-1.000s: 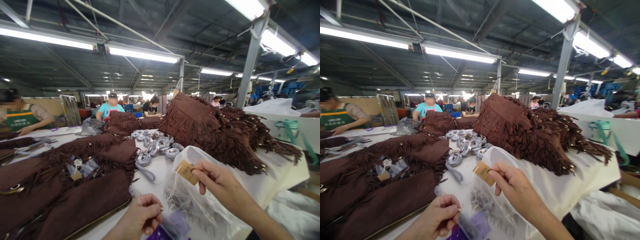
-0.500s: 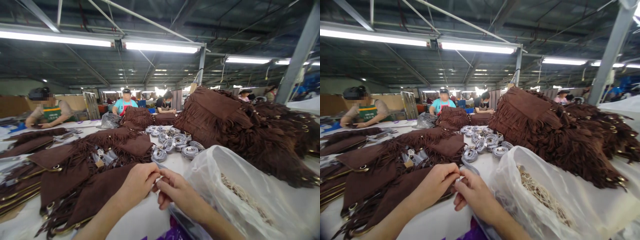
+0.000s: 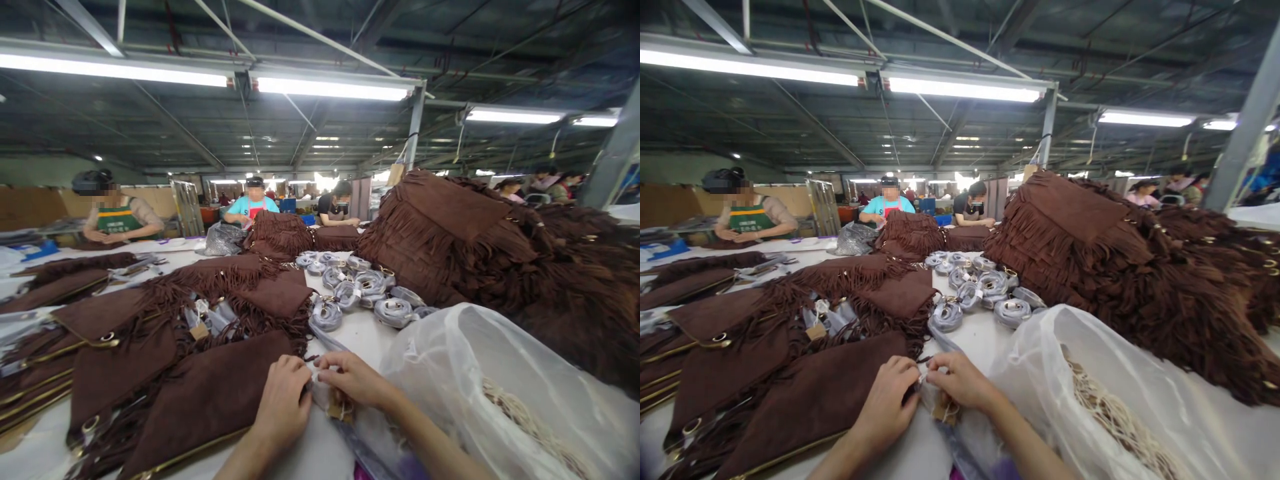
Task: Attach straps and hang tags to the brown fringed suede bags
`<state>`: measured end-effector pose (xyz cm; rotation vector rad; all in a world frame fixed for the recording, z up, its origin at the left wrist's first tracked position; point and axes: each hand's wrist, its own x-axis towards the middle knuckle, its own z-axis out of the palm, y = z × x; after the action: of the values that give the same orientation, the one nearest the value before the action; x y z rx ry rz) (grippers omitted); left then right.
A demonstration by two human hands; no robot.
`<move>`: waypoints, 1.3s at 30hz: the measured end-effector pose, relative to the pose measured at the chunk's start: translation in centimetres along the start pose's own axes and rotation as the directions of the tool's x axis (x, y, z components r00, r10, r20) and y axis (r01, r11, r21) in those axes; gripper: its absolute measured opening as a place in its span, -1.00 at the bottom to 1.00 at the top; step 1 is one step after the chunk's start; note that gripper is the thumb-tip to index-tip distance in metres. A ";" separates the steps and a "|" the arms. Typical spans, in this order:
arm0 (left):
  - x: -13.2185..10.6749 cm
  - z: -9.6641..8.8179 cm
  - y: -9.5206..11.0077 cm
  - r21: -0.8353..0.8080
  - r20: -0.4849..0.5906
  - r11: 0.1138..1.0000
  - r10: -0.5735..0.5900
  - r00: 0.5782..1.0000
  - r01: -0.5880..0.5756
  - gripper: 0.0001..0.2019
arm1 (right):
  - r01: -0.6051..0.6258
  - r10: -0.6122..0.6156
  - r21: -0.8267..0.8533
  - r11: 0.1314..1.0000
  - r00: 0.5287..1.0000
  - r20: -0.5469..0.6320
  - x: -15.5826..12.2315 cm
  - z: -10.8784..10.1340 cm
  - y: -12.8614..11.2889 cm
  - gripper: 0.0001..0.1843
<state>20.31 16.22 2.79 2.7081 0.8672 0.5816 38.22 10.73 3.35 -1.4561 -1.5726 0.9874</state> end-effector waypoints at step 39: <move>-8.4 -0.9 -1.0 -0.919 0.257 0.053 -0.669 0.697 0.390 -0.78 | 0.380 -0.405 -0.163 0.910 0.900 -0.161 -3.5 9.0 -2.5 -0.75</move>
<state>13.17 12.09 0.72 1.0405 1.0271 0.8632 29.15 6.76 1.87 -1.2052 -1.7204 0.5025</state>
